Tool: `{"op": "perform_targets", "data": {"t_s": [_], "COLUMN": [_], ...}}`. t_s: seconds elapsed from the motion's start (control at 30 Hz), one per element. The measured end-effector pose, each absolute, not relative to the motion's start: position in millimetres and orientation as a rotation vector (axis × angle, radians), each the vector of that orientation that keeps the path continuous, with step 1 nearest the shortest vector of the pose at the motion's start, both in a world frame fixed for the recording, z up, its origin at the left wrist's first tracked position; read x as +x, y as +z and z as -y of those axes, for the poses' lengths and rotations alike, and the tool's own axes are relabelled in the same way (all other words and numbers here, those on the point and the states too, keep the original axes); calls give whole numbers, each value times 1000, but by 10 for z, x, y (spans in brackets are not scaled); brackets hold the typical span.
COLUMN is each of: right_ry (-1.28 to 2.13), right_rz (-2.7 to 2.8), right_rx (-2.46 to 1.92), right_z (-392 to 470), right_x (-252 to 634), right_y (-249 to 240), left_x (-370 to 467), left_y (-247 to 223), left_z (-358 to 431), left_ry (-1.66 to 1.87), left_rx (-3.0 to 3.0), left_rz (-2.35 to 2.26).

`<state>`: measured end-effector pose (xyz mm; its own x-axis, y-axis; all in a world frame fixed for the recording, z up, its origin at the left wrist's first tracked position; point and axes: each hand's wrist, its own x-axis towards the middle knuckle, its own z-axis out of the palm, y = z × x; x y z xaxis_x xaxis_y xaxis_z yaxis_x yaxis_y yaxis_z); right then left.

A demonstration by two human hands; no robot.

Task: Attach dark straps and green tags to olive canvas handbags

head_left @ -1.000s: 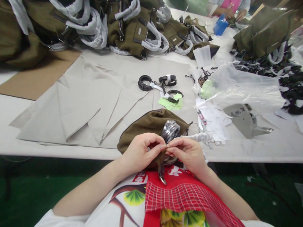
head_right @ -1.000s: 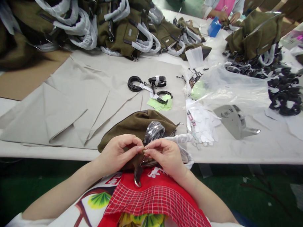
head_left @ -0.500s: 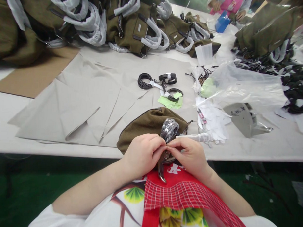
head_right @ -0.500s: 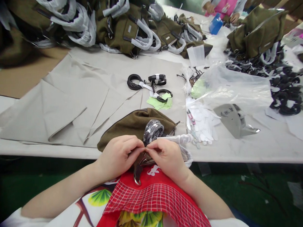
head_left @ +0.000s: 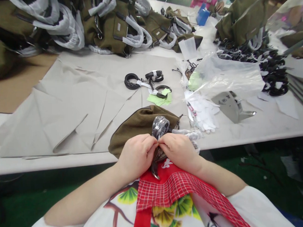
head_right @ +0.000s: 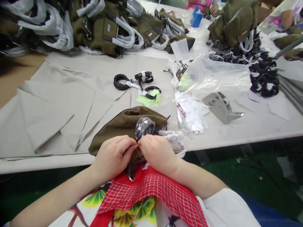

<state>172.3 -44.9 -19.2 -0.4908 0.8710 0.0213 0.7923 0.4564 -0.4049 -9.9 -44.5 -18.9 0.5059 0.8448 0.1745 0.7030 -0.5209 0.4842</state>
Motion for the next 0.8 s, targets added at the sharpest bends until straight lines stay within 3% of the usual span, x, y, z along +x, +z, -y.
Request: {"op": "perform_targets", "data": {"t_s": [0.63,0.8], "right_ry": [802,1124], "right_rz": [2296,2124], "right_rx": [-1516,-1327], "right_z": [383,456], "right_x": [1714,2015], "right_y": [-127,72], "left_x": [-41,-187], "left_y": [-197,-283], "left_z": [440,247], "left_ry": [537,551], "left_rx": [2403,2066], "left_rz": [-1307,-1466]}}
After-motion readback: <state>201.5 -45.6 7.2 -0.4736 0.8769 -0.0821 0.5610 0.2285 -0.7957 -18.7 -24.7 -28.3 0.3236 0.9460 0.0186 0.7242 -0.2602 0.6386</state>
